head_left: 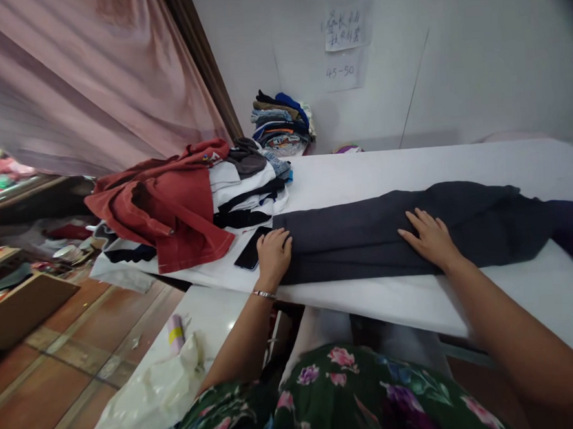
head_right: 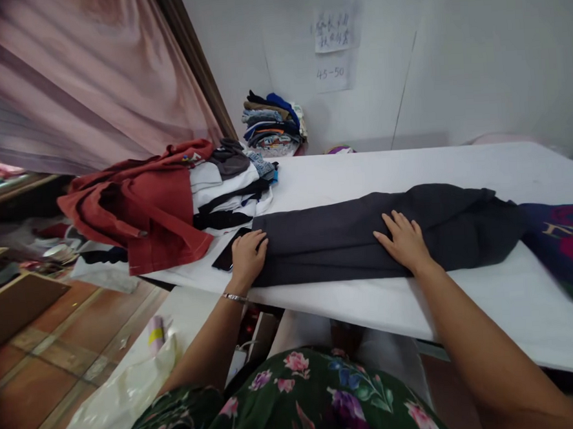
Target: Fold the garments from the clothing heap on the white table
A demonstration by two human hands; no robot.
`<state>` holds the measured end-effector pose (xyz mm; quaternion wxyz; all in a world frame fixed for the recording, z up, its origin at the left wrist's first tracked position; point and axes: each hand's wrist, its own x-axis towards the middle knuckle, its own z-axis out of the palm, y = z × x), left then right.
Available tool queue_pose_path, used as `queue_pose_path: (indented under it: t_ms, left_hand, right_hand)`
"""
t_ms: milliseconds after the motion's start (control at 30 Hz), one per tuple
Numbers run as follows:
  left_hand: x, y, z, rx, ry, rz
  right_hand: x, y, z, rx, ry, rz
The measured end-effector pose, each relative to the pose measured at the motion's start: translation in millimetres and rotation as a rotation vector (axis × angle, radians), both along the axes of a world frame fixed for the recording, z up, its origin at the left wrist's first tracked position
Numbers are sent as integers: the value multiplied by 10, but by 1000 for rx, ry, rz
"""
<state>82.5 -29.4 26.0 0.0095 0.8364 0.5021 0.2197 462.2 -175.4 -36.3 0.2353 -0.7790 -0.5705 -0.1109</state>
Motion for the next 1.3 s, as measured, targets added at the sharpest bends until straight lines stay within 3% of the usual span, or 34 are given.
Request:
queue_pose_path:
  t_ms: [100, 200, 367, 500, 767, 967, 1100, 1200, 1300]
  left_hand:
    - [-66, -121, -33, 17, -56, -183]
    - [-59, -220, -99, -11, -26, -356]
    - [39, -221, -151, 6, 115, -435]
    - [102, -176, -131, -6, 189, -421]
    - [120, -80, -70, -85, 233, -403]
    - [48, -57, -120, -112, 165, -399]
    - [-32, -3, 4, -231, 108, -466]
    - [10, 143, 212, -324, 18, -423]
    - [222, 395, 408, -234, -13, -360]
  right_hand:
    - [-70, -90, 148, 140, 44, 59]
    - [-202, -250, 296, 250, 83, 242]
    - [-362, -556, 329, 115, 43, 452]
    - [-243, -744, 223, -28, -55, 381]
    - [180, -876, -20, -95, -131, 118]
    - [190, -896, -116, -126, -122, 100]
    - [108, -896, -54, -123, -42, 109]
    - [-59, -829, 89, -53, 66, 191]
    - [-260, -652, 262, 40, 125, 287]
